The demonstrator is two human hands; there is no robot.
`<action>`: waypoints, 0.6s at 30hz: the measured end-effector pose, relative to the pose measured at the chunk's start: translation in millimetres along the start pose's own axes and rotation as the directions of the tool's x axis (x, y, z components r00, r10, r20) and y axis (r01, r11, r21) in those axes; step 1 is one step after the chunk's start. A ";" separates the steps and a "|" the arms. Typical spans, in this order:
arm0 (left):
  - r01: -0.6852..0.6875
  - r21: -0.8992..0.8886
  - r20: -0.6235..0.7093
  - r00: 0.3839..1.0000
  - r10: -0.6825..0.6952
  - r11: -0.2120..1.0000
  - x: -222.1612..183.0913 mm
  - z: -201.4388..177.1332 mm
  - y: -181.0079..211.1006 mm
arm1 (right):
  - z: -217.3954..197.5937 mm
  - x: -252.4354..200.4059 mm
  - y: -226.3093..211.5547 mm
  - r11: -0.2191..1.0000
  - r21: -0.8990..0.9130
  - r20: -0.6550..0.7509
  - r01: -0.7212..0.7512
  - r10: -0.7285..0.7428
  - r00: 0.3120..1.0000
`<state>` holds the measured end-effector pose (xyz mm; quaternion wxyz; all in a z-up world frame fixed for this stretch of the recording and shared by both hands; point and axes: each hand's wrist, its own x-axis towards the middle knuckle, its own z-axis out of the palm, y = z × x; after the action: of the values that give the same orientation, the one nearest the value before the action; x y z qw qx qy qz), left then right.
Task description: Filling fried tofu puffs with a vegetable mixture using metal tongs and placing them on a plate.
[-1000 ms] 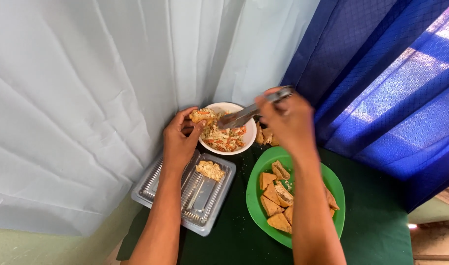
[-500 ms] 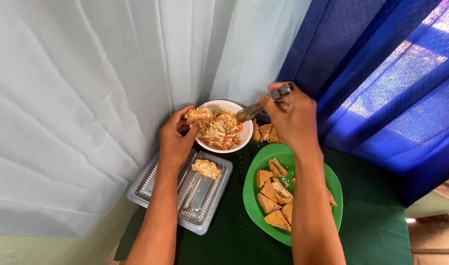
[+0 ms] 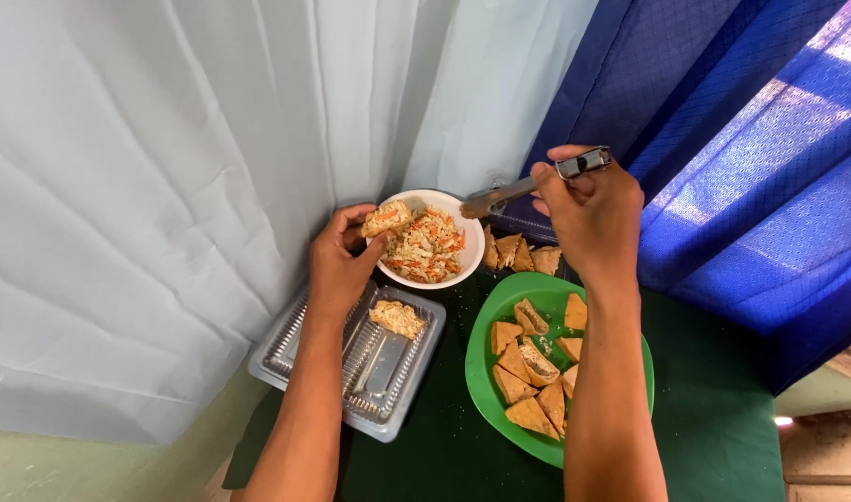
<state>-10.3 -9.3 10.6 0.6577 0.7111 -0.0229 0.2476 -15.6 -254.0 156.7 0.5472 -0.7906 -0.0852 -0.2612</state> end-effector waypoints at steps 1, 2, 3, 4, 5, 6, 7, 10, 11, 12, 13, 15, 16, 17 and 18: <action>0.003 -0.001 0.001 1.000 -0.003 1.000 -0.1 0.1 1.3 | 0.7 1.2 3.9 1.000 -0.002 0.000 -0.002 0.002 1.000; 0.005 0.003 0.000 1.000 -0.005 1.000 -0.3 0.0 2.4 | 1.4 2.1 8.0 1.000 -0.007 0.011 0.004 -0.004 1.000; 0.008 0.007 -0.001 1.000 -0.008 1.000 -0.4 -0.1 3.5 | 2.2 3.1 12.1 1.000 -0.013 0.022 0.011 -0.011 1.000; 0.010 0.007 0.000 1.000 -0.010 1.000 -1.0 0.0 4.9 | 4.9 2.5 12.9 1.000 -0.013 0.022 0.009 -0.009 1.000; 0.016 0.007 -0.003 1.000 -0.016 1.000 -1.5 0.1 6.5 | 7.6 2.0 13.5 0.999 -0.027 0.023 0.029 -0.028 0.999; 0.021 0.005 -0.006 1.000 -0.021 1.000 -1.6 0.5 8.1 | 10.1 1.7 14.1 0.998 -0.040 0.024 0.049 -0.048 0.999; 0.022 0.006 -0.004 1.000 -0.022 1.000 -1.6 0.6 7.4 | 11.8 1.5 18.5 0.998 -0.040 0.023 0.047 -0.047 0.999; 0.015 0.006 -0.002 1.000 -0.015 1.000 -0.8 0.0 6.6 | 20.5 1.7 28.6 0.989 0.051 0.097 0.136 -0.141 0.985; 0.012 0.007 -0.005 1.000 -0.012 1.000 -0.9 -0.1 7.1 | 24.8 1.4 30.9 0.985 0.092 0.120 0.148 -0.158 0.980; 0.009 0.009 -0.007 1.000 -0.009 1.000 -0.8 -0.1 7.6 | 29.0 1.2 33.3 0.979 0.133 0.141 0.158 -0.176 0.974; 0.010 0.010 -0.007 1.000 -0.010 1.000 -0.3 -0.7 5.9 | 31.5 1.1 35.0 0.979 0.133 0.141 0.157 -0.175 0.974; 0.002 0.024 -0.014 1.000 -0.001 1.000 0.5 -1.4 2.4 | 36.0 1.1 38.0 0.971 0.124 0.173 0.203 -0.222 0.959; 0.002 0.024 -0.015 1.000 -0.001 1.000 1.3 -1.8 -1.5 | 38.9 0.2 39.4 0.971 0.124 0.174 0.203 -0.223 0.959; -0.004 0.024 -0.015 1.000 0.004 1.000 2.1 -2.1 -5.3 | 41.8 -0.8 40.8 0.973 0.114 0.170 0.203 -0.220 0.961; -0.011 0.024 -0.014 1.000 0.011 1.000 3.0 -2.4 -9.2 | 44.5 -1.9 42.2 0.974 0.103 0.164 0.203 -0.218 0.962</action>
<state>-5.2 -5.0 3.2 0.6480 0.7169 -0.0193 0.2564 14.8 -229.6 109.3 0.5401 -0.7728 -0.2274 -0.2437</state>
